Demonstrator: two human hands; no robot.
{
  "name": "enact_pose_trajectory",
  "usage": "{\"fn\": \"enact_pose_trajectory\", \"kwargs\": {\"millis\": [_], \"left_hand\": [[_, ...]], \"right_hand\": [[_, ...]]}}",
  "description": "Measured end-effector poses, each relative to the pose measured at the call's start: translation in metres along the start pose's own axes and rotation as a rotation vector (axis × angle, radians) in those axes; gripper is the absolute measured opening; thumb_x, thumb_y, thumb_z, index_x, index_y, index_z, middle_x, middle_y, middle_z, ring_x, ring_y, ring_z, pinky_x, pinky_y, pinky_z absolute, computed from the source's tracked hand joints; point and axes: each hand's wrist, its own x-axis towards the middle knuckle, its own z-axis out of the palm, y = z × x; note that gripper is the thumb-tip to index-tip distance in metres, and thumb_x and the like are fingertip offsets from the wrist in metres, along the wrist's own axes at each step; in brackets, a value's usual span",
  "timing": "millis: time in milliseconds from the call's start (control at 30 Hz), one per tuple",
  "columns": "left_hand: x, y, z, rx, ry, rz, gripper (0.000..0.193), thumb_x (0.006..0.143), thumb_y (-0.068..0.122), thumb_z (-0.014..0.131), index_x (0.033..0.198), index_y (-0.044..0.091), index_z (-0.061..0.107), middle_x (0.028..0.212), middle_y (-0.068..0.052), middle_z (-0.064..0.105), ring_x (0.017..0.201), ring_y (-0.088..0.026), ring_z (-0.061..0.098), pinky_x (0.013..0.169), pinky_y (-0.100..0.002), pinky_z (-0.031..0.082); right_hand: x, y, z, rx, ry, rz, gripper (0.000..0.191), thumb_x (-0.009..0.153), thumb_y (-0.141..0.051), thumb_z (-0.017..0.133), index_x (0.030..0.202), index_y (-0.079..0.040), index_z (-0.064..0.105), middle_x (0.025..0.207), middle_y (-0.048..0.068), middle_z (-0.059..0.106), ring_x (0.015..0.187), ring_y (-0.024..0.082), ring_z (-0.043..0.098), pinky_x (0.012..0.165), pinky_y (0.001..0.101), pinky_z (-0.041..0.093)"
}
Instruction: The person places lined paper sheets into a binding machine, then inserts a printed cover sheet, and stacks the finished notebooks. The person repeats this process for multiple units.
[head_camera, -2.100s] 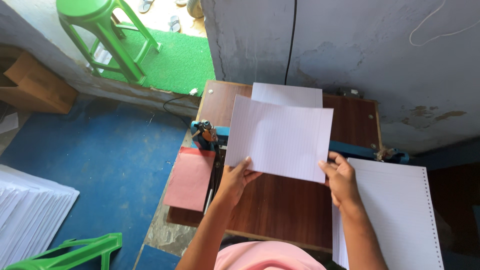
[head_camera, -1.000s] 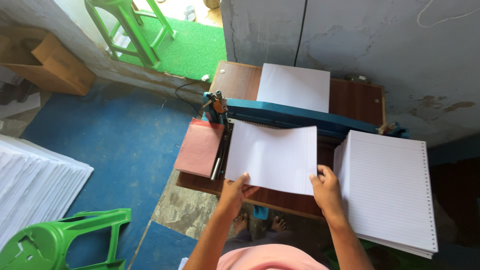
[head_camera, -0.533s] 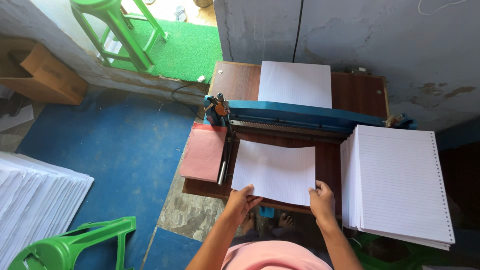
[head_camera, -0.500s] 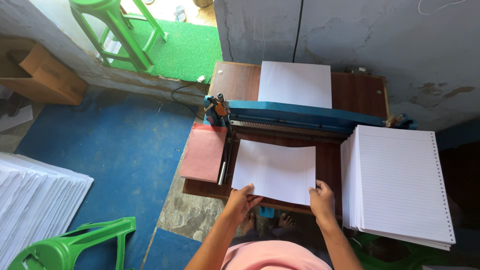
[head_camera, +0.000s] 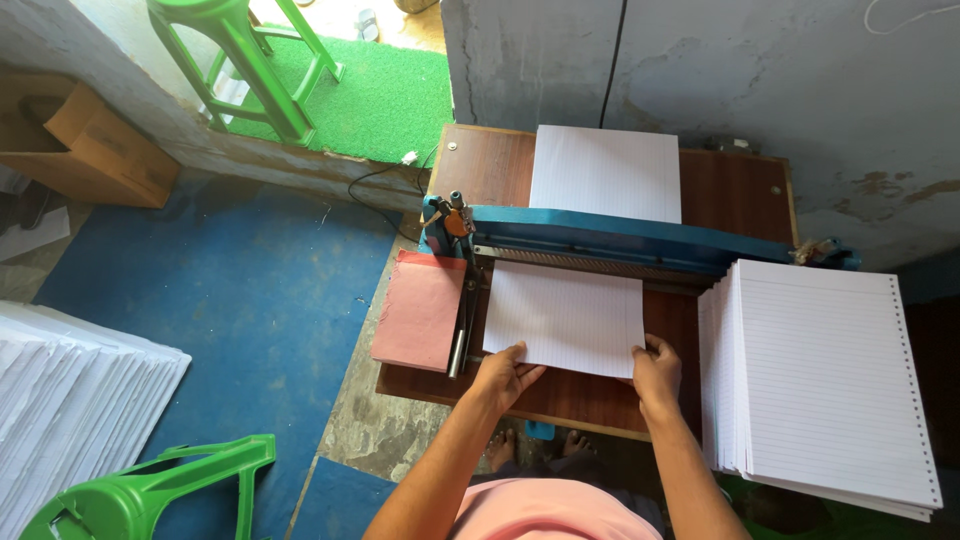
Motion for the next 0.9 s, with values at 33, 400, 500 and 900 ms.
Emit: {"fn": "enact_pose_trajectory", "kwargs": {"millis": [33, 400, 500, 900], "left_hand": [[0.002, 0.002, 0.002, -0.009, 0.0, -0.001, 0.032, 0.103, 0.013, 0.052, 0.128, -0.007, 0.048, 0.124, -0.022, 0.06, 0.114, -0.03, 0.067, 0.104, -0.043, 0.059], [0.012, 0.027, 0.011, -0.062, 0.072, 0.014, 0.038, 0.101, 0.014, 0.054, 0.131, -0.008, 0.046, 0.128, -0.025, 0.058, 0.115, -0.035, 0.066, 0.1, -0.047, 0.06], [0.012, 0.026, 0.014, -0.114, 0.126, 0.004, 0.042, 0.101, 0.014, 0.055, 0.134, -0.009, 0.043, 0.134, -0.026, 0.054, 0.122, -0.037, 0.062, 0.104, -0.048, 0.057], [0.009, 0.005, 0.014, -0.458, 0.172, 0.021, 0.086, 0.088, 0.008, 0.06, 0.156, -0.006, 0.009, 0.163, -0.036, 0.014, 0.154, -0.047, 0.018, 0.126, -0.055, 0.021]], "right_hand": [[0.002, -0.001, 0.001, -0.002, 0.0, -0.01, 0.045, 0.099, -0.008, 0.052, 0.143, 0.004, 0.048, 0.115, 0.023, 0.068, 0.102, 0.029, 0.071, 0.079, 0.0392, 0.064], [0.022, -0.001, 0.018, -0.021, -0.037, -0.073, 0.044, 0.099, -0.008, 0.054, 0.142, 0.004, 0.05, 0.111, 0.021, 0.069, 0.098, 0.026, 0.07, 0.077, 0.0358, 0.061], [0.023, 0.002, 0.019, -0.048, -0.026, -0.068, 0.044, 0.1, -0.009, 0.055, 0.141, 0.003, 0.051, 0.103, 0.017, 0.069, 0.085, 0.019, 0.069, 0.07, 0.0329, 0.059], [0.02, -0.006, 0.02, -0.086, -0.069, -0.131, 0.048, 0.098, -0.013, 0.058, 0.142, 0.005, 0.049, 0.091, 0.014, 0.07, 0.072, 0.016, 0.071, 0.056, 0.0264, 0.061]]}}
